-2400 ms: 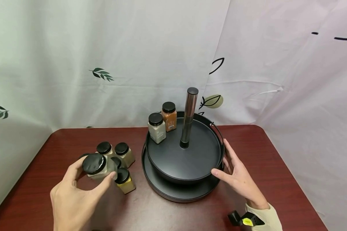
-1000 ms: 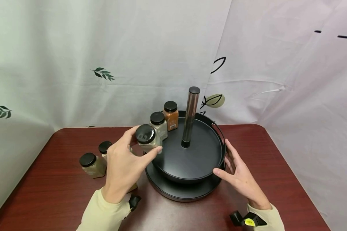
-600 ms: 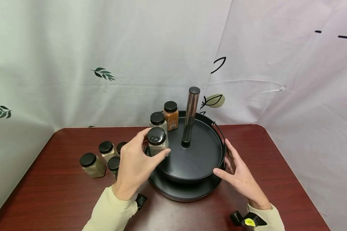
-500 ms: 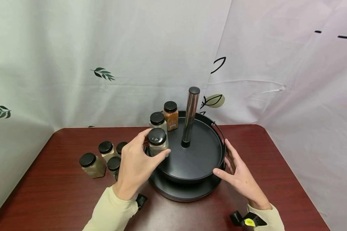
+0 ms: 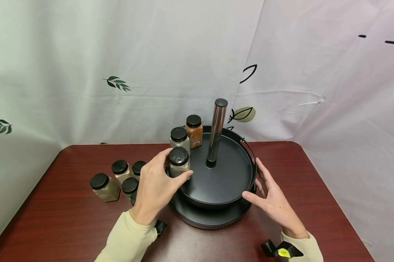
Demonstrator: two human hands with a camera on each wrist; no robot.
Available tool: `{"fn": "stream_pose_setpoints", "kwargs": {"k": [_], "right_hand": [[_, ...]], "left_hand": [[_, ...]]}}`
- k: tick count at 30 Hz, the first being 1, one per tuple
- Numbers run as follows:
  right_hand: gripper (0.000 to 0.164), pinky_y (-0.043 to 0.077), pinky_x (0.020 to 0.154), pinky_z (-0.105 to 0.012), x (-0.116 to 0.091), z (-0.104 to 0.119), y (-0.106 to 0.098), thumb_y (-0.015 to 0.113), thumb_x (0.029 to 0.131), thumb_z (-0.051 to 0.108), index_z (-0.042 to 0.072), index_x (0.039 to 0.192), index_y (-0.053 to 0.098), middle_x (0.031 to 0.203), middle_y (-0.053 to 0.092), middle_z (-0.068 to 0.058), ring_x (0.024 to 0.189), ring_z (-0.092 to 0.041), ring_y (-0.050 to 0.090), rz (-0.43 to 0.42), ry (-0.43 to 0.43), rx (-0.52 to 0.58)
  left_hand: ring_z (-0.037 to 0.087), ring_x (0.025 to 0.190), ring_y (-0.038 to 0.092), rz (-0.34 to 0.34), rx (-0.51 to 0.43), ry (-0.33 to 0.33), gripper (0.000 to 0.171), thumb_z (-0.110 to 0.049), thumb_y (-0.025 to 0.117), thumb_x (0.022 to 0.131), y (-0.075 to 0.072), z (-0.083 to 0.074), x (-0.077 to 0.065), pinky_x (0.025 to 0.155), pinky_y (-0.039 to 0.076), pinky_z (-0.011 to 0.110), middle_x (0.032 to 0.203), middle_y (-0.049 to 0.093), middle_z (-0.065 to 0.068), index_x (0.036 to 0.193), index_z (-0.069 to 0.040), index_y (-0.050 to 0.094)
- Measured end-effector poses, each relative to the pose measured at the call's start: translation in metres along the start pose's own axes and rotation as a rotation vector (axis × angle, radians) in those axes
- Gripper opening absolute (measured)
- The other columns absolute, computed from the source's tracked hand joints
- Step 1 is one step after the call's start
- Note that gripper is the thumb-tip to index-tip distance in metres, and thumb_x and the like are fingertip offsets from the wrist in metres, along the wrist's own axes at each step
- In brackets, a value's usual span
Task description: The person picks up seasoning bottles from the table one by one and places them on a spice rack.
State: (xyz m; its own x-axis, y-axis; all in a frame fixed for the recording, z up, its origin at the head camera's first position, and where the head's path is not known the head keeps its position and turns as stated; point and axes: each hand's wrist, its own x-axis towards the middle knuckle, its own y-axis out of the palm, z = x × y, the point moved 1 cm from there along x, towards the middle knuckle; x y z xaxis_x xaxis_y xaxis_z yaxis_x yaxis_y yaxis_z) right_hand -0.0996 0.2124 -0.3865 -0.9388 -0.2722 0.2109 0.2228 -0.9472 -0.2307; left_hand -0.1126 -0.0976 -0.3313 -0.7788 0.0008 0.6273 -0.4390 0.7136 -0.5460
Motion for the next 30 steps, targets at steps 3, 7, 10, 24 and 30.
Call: {"fn": "stream_pose_setpoints", "kwargs": {"k": [3,7,10,24,30], "right_hand": [[0.096,0.031,0.109,-0.012,0.0000,-0.0004,0.0005,0.069,0.092,-0.004,0.019,0.163,0.009,0.166,0.012,-0.019,0.150,-0.024,0.026,0.000,-0.006,0.005],[0.095,0.031,0.109,-0.012,0.0002,-0.0002,0.0008,0.068,0.092,-0.004,0.019,0.163,0.009,0.166,0.012,-0.018,0.150,-0.026,0.025,-0.001,-0.010,0.003],[0.095,0.031,0.109,-0.012,0.0002,0.0003,0.0006,0.069,0.092,-0.003,0.020,0.163,0.009,0.166,0.012,-0.017,0.150,-0.030,0.023,-0.001,-0.003,0.000],[0.095,0.031,0.109,-0.011,-0.0004,0.0015,0.0002,0.069,0.093,-0.002,0.023,0.163,0.009,0.167,0.011,-0.014,0.150,-0.032,0.022,0.002,0.009,-0.008],[0.094,0.032,0.109,-0.012,-0.0006,0.0010,-0.0008,0.068,0.093,-0.002,0.023,0.162,0.009,0.167,0.010,-0.014,0.149,-0.032,0.023,0.005,-0.001,-0.020]], "left_hand": [[0.026,0.086,0.070,0.007,0.011,-0.014,0.068,-0.024,0.097,0.065,0.0008,0.0013,-0.0008,0.072,0.057,0.043,0.102,0.073,0.012,0.120,0.002,0.066],[0.028,0.087,0.071,0.005,0.027,-0.019,0.069,-0.024,0.097,0.064,0.0013,0.0031,-0.0016,0.073,0.057,0.044,0.103,0.073,0.014,0.119,0.003,0.067],[0.028,0.084,0.070,0.002,0.038,-0.019,0.068,-0.024,0.097,0.063,0.0020,0.0047,-0.0019,0.071,0.057,0.044,0.101,0.073,0.013,0.118,0.003,0.067],[0.026,0.083,0.069,0.021,0.032,-0.032,0.068,-0.026,0.096,0.066,0.0038,0.0090,-0.0033,0.070,0.057,0.043,0.101,0.073,0.012,0.121,0.001,0.066],[0.031,0.093,0.069,0.067,0.041,-0.052,0.077,-0.028,0.095,0.068,0.0025,0.0090,-0.0048,0.078,0.056,0.047,0.113,0.070,0.017,0.129,0.003,0.060]]}}
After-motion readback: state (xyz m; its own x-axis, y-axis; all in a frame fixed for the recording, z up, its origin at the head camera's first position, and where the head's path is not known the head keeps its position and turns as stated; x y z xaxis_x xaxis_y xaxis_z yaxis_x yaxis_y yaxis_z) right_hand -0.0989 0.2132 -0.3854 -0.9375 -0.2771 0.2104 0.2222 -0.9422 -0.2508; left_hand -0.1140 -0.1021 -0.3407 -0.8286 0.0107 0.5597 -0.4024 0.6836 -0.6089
